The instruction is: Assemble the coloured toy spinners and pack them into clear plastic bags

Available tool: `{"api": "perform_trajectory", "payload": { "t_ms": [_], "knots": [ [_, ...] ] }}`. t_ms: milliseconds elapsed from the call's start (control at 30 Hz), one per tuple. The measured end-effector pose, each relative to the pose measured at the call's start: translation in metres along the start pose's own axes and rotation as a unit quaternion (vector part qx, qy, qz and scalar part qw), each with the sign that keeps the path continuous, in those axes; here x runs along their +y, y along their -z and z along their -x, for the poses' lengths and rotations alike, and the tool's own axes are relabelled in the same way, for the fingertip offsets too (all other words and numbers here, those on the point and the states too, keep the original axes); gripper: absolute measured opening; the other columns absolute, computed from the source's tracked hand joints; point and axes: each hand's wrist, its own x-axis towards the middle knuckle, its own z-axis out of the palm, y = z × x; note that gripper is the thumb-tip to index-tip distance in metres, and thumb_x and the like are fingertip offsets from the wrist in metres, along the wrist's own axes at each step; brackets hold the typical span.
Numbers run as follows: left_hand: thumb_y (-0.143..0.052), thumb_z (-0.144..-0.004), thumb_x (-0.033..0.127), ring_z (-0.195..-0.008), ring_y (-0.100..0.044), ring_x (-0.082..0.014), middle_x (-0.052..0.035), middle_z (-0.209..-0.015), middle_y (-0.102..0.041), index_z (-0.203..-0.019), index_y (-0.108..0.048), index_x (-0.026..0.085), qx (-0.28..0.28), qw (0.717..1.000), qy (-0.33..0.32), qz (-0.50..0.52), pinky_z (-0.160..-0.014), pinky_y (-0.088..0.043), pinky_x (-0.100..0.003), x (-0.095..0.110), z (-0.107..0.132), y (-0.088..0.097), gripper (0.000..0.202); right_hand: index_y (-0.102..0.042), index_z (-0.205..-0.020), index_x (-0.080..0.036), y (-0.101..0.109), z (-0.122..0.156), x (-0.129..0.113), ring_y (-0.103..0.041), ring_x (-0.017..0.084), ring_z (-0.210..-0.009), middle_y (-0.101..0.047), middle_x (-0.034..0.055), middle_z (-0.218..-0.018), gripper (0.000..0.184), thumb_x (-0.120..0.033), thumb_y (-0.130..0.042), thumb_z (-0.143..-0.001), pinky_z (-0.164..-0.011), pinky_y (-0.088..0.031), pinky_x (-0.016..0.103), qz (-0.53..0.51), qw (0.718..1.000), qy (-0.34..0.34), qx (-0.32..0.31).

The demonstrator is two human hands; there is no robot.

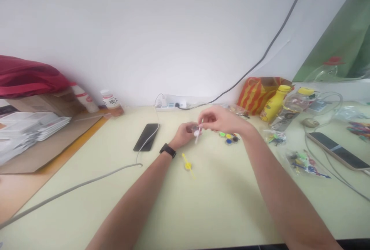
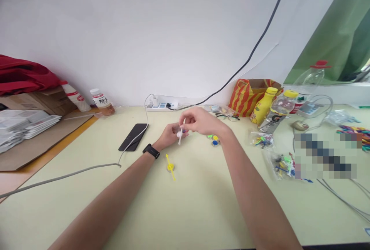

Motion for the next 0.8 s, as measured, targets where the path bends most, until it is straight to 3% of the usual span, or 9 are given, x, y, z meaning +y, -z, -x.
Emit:
{"api": "perform_trajectory", "payload": {
  "t_ms": [167,333,400,567,700,800],
  "knots": [
    [-0.084,-0.075,0.044,-0.066,-0.062,-0.0133,-0.0050,-0.090,-0.073,-0.116,-0.075,0.016,0.002,0.999,0.029,-0.015,-0.062,-0.049,-0.025,0.000,0.000,-0.003,0.051,-0.070,-0.090,-0.017,0.019,0.011,-0.005,-0.063,0.014,-0.063,-0.069,0.0027,-0.076,0.013,-0.028,-0.072,-0.084,-0.060,-0.052,0.026,-0.065,0.977,0.030,0.202],
    [-0.086,-0.073,0.044,-0.067,-0.059,-0.0123,-0.0034,-0.084,-0.071,-0.111,-0.077,0.015,-0.010,1.000,0.017,-0.022,-0.061,-0.044,-0.024,0.002,0.001,-0.002,0.049,-0.069,-0.090,-0.017,0.025,0.010,0.002,-0.066,0.015,-0.065,-0.070,0.0046,-0.082,0.013,-0.027,-0.072,-0.083,-0.061,-0.055,0.028,-0.062,0.942,0.065,0.322],
    [-0.086,-0.073,0.042,-0.072,-0.061,-0.0139,-0.0039,-0.086,-0.072,-0.111,-0.077,0.015,-0.017,1.000,0.021,-0.015,-0.065,-0.046,-0.024,0.004,0.001,-0.002,0.049,-0.068,-0.090,-0.017,0.023,0.006,0.007,-0.066,0.016,-0.066,-0.070,0.0051,-0.083,0.011,-0.026,-0.070,-0.083,-0.063,-0.055,0.028,-0.037,0.941,0.063,0.329],
    [-0.086,-0.073,0.044,-0.075,-0.065,-0.0161,-0.0064,-0.095,-0.075,-0.113,-0.076,0.015,-0.026,0.998,0.037,-0.033,-0.070,-0.050,-0.027,0.006,0.002,-0.001,0.050,-0.069,-0.088,-0.018,0.012,-0.001,0.020,-0.066,0.017,-0.070,-0.072,0.0046,-0.082,0.008,-0.020,-0.063,-0.083,-0.065,-0.051,0.027,0.058,0.968,0.018,0.244],
    [-0.086,-0.074,0.044,-0.082,-0.068,-0.0188,-0.0089,-0.101,-0.076,-0.115,-0.075,0.016,-0.038,0.998,0.039,-0.019,-0.075,-0.053,-0.029,0.007,0.003,-0.001,0.051,-0.073,-0.098,-0.020,0.006,-0.002,0.021,-0.061,0.017,-0.069,-0.070,0.0032,-0.078,0.019,-0.020,-0.061,-0.084,-0.059,-0.041,0.026,0.165,0.956,-0.028,0.243],
    [-0.086,-0.074,0.043,-0.086,-0.071,-0.0213,-0.0103,-0.101,-0.077,-0.118,-0.073,0.016,-0.037,0.998,0.054,0.003,-0.080,-0.055,-0.032,0.007,0.003,-0.002,0.054,-0.072,-0.093,-0.020,0.004,0.001,0.013,-0.057,0.015,-0.064,-0.068,0.0024,-0.075,0.016,-0.022,-0.059,-0.085,-0.056,-0.036,0.026,0.201,0.949,-0.046,0.239]
  ]
}}
